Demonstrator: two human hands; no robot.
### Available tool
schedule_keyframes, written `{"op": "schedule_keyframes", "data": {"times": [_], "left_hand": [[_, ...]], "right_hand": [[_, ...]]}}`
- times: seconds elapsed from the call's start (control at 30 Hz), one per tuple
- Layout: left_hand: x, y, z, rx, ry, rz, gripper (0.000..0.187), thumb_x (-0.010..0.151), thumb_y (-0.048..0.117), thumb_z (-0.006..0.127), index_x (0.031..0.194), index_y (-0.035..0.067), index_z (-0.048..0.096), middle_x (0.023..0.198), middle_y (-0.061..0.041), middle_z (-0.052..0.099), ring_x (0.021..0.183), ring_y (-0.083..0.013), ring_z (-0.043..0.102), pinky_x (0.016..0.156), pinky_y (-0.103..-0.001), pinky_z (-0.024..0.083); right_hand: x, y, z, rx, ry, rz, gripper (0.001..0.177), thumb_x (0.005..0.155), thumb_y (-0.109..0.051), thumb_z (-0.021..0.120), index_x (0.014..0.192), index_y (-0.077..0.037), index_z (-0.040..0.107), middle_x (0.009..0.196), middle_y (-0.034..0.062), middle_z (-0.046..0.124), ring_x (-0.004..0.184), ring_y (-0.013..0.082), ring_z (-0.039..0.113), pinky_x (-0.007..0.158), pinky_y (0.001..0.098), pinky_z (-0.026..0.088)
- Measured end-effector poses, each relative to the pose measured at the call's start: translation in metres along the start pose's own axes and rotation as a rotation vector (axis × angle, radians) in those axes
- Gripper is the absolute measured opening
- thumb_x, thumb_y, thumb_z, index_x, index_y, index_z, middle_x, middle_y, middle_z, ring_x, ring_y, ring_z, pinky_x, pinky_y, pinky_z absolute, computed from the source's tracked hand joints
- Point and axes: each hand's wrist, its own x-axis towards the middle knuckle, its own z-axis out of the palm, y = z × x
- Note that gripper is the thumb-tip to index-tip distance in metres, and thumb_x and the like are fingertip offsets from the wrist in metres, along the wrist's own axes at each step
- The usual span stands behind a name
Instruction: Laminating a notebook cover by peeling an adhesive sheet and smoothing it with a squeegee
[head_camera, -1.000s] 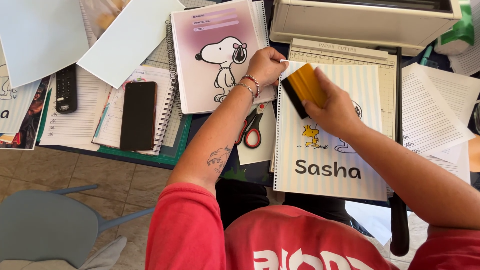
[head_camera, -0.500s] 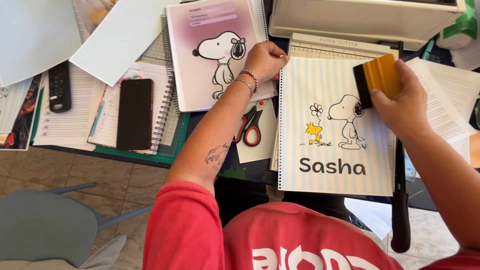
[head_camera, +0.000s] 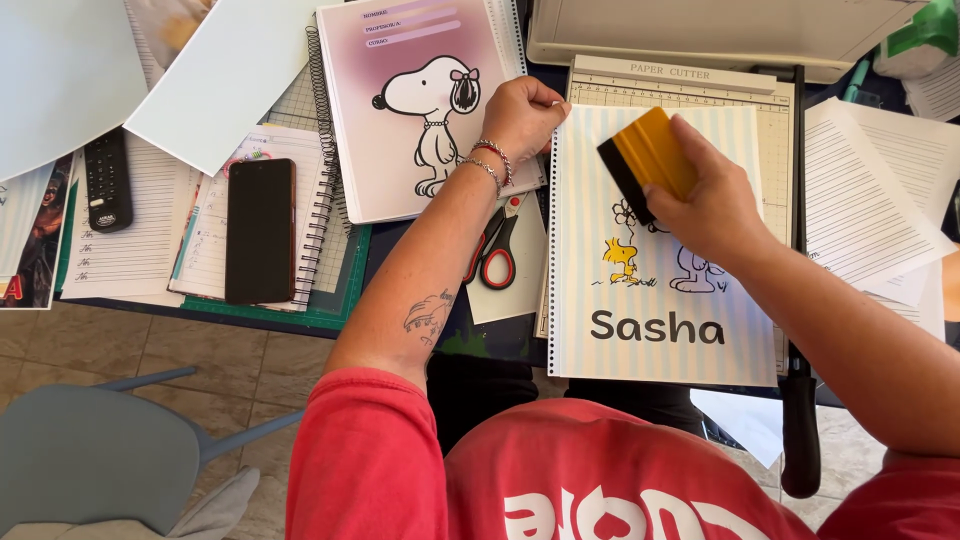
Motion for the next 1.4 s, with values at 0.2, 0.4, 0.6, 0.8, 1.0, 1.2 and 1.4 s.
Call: {"op": "schedule_keyframes", "data": {"times": [0.2,0.4,0.6,0.8,1.0,1.2,1.4], "left_hand": [[0.004,-0.005,0.002,0.004,0.000,0.021,0.008,0.082,0.019,0.080,0.081,0.014,0.073,0.075,0.002,0.076,0.052,-0.0112,0.066,0.048,-0.025,0.060],[0.000,-0.001,0.001,0.029,-0.011,0.013,0.009,0.083,0.020,0.078,0.081,0.015,0.072,0.074,0.003,0.074,0.048,-0.0109,0.062,0.045,-0.025,0.056],[0.001,-0.003,0.001,0.039,-0.019,0.038,0.008,0.083,0.020,0.078,0.082,0.015,0.071,0.071,0.003,0.073,0.046,-0.0101,0.060,0.044,-0.026,0.057],[0.005,-0.002,-0.002,0.091,0.001,0.092,0.007,0.083,0.021,0.081,0.083,0.018,0.074,0.075,0.004,0.076,0.053,-0.0089,0.067,0.044,-0.025,0.061],[0.003,0.010,-0.005,0.096,-0.079,0.075,0.017,0.083,0.026,0.081,0.093,0.013,0.075,0.081,0.001,0.074,0.061,-0.0114,0.070,0.049,-0.026,0.067],[0.006,0.014,-0.003,0.117,-0.068,0.022,0.019,0.079,0.025,0.086,0.086,0.016,0.071,0.078,0.002,0.075,0.054,-0.0115,0.070,0.048,-0.025,0.064],[0.006,0.009,-0.002,0.117,-0.058,0.022,0.021,0.079,0.025,0.084,0.081,0.016,0.066,0.073,0.003,0.073,0.052,-0.0110,0.069,0.049,-0.024,0.063]], "right_hand": [[0.004,0.000,0.002,0.005,-0.029,-0.036,0.083,0.086,-0.020,0.065,0.163,-0.018,0.033,0.152,0.0129,0.049,0.122,0.0314,0.054,0.091,0.0422,0.050],[0.014,0.016,0.008,0.097,-0.019,-0.158,0.081,0.086,-0.016,0.069,0.160,-0.012,0.036,0.158,0.0126,0.045,0.136,0.0278,0.048,0.105,0.0363,0.046],[0.020,0.015,0.006,0.172,-0.081,-0.154,0.081,0.086,-0.013,0.070,0.159,-0.009,0.036,0.158,0.0121,0.044,0.138,0.0255,0.046,0.108,0.0342,0.043],[0.018,0.000,-0.007,0.233,-0.176,-0.091,0.076,0.088,-0.015,0.069,0.159,-0.019,0.041,0.152,0.0052,0.047,0.127,0.0190,0.052,0.098,0.0303,0.048],[0.050,0.013,-0.010,0.314,0.011,-0.179,0.063,0.096,-0.013,0.066,0.155,-0.018,0.045,0.148,0.0094,0.051,0.123,0.0205,0.054,0.098,0.0312,0.050],[0.066,0.002,-0.017,0.216,-0.019,-0.090,0.060,0.095,-0.014,0.070,0.151,-0.026,0.053,0.142,0.0045,0.053,0.124,0.0204,0.053,0.101,0.0315,0.049],[0.069,0.000,-0.016,0.247,-0.107,-0.124,0.060,0.093,-0.013,0.069,0.150,-0.020,0.053,0.149,0.0008,0.053,0.131,0.0156,0.052,0.109,0.0275,0.044]]}}
